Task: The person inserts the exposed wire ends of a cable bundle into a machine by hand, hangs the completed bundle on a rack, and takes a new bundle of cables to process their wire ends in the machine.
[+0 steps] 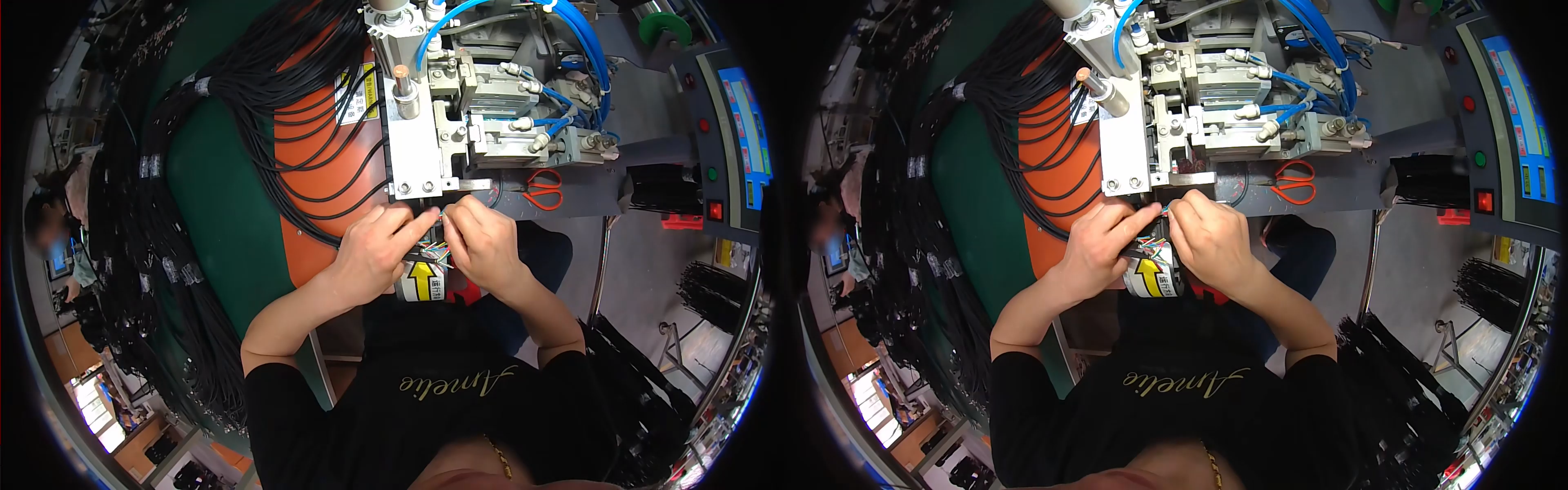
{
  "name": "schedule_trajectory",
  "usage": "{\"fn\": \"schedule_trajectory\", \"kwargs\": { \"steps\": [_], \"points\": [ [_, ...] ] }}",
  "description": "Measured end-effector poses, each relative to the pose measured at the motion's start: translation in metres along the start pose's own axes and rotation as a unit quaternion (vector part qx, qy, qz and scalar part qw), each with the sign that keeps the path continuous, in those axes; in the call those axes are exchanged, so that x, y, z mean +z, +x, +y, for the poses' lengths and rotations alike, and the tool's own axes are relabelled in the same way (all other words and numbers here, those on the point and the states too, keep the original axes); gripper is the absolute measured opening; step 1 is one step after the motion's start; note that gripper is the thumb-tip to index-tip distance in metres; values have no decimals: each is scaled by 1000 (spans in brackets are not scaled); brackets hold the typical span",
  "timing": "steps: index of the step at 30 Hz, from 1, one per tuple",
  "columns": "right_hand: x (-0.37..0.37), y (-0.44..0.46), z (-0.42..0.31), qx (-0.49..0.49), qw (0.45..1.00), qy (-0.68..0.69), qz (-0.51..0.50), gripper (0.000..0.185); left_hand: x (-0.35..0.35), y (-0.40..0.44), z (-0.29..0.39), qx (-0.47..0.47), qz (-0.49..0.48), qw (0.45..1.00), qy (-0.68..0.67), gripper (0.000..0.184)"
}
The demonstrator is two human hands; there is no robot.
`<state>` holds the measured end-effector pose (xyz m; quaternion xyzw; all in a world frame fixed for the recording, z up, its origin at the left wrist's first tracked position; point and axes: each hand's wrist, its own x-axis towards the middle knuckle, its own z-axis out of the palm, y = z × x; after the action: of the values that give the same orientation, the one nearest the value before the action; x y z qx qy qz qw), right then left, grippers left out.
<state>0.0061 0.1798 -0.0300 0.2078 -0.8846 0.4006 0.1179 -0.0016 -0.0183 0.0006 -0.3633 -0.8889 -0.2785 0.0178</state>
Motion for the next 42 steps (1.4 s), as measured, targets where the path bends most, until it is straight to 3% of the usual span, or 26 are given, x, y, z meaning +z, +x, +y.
{"fn": "schedule_trajectory", "kwargs": {
  "steps": [7, 17, 20, 22, 26, 28, 31, 34, 37, 40, 42],
  "points": [
    [-8, 7, -6, -46, 994, -90, -36, 12, -1, 2, 6, 33, 1, 997, 65, 52],
    [-6, 5, -4, -36, 997, -64, -14, 11, -4, 3, 6, 59, -20, 995, 81, 47],
    [-10, 9, -5, -33, 997, -68, -29, 10, -4, 4, 8, 63, -31, 993, 93, 48],
    [-14, 14, -3, -38, 989, -97, -104, 11, -5, 5, 9, 64, -40, 992, 101, 48],
    [-14, 13, 2, -48, 988, -89, -114, 9, -7, 8, 9, 68, -63, 989, 113, 49],
    [-7, 6, 2, -3, 1000, -28, -11, 7, -7, 9, 7, 68, -65, 989, 114, 49],
    [-3, 5, 5, -20, 1000, 4, 3, 5, -7, 8, 7, 66, -57, 990, 107, 47],
    [-12, 15, 7, 17, 997, 7, -71, 4, -9, 7, 6, 52, -60, 992, 96, 36],
    [-10, 14, 9, 44, 996, 37, -64, 5, -14, -5, 2, -34, -11, 999, 0, 38],
    [-9, 10, 12, 58, 996, 52, -46, 8, -11, -15, -11, -15, 66, 996, 51, 42],
    [-8, 8, 14, 42, 999, 11, -29, 8, -10, -19, -6, -39, 58, 995, 69, 45]
  ]
}}
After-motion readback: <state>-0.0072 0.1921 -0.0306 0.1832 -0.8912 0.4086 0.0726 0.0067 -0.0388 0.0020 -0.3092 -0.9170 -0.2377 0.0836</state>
